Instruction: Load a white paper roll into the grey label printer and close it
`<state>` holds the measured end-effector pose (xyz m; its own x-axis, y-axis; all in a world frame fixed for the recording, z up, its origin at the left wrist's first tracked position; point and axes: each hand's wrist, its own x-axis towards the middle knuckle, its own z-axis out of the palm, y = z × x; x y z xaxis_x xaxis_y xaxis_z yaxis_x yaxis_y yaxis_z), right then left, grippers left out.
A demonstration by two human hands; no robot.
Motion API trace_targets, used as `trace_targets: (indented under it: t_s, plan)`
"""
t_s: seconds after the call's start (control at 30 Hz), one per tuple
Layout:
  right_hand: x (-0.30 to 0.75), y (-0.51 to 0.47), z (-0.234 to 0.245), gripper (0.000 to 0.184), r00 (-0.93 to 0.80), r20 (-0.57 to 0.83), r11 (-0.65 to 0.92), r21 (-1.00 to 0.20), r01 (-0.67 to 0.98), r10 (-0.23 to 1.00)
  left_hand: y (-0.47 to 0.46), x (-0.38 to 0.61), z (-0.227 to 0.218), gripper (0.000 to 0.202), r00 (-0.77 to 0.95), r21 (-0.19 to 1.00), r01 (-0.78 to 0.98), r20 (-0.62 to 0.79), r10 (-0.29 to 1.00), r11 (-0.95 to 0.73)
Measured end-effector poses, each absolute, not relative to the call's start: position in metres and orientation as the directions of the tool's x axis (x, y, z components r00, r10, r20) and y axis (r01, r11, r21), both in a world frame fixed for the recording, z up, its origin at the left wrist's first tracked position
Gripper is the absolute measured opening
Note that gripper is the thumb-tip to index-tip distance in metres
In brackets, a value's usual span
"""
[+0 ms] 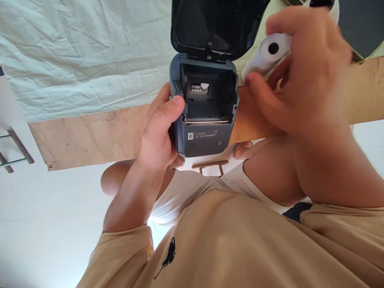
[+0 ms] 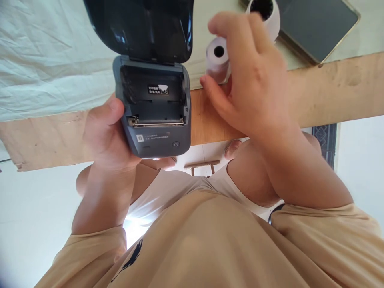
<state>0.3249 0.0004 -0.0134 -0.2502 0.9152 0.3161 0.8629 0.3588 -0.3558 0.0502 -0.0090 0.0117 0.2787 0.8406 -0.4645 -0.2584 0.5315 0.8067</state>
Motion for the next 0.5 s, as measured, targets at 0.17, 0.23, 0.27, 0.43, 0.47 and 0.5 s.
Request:
trace_targets:
  t_s: [0.17, 0.23, 0.27, 0.43, 0.47, 0.5]
  plan:
    - [0.303, 0.001, -0.031, 0.065, -0.235, 0.459, 0.367, -0.223, 0.903, 0.857, -0.010, 0.054, 0.006, 0.062, 0.274, 0.812, -0.292, -0.435, 0.858, 0.505]
    - [0.302, -0.001, -0.031, 0.056, -0.207, 0.388, 0.347, -0.335, 0.876, 0.898, -0.010, 0.053, 0.007, 0.060, 0.285, 0.805, -0.284, -0.448, 0.848, 0.521]
    - [0.304, -0.001, -0.029, 0.052, -0.203, 0.329, 0.332, -0.402, 0.853, 0.922, -0.009, 0.053, 0.008, 0.059, 0.289, 0.806, -0.278, -0.449, 0.846, 0.523]
    - [0.320, 0.001, -0.022, 0.053, -0.212, 0.227, 0.303, -0.529, 0.793, 0.951, -0.010, 0.050, 0.011, 0.059, 0.302, 0.808, -0.247, -0.461, 0.834, 0.536]
    - [0.321, 0.003, -0.022, 0.057, -0.215, 0.231, 0.308, -0.531, 0.790, 0.949, -0.010, 0.050, 0.011, 0.059, 0.300, 0.810, -0.255, -0.452, 0.840, 0.528]
    - [0.322, 0.004, -0.022, 0.059, -0.215, 0.235, 0.311, -0.531, 0.788, 0.948, -0.010, 0.049, 0.011, 0.059, 0.305, 0.811, -0.259, -0.446, 0.841, 0.524]
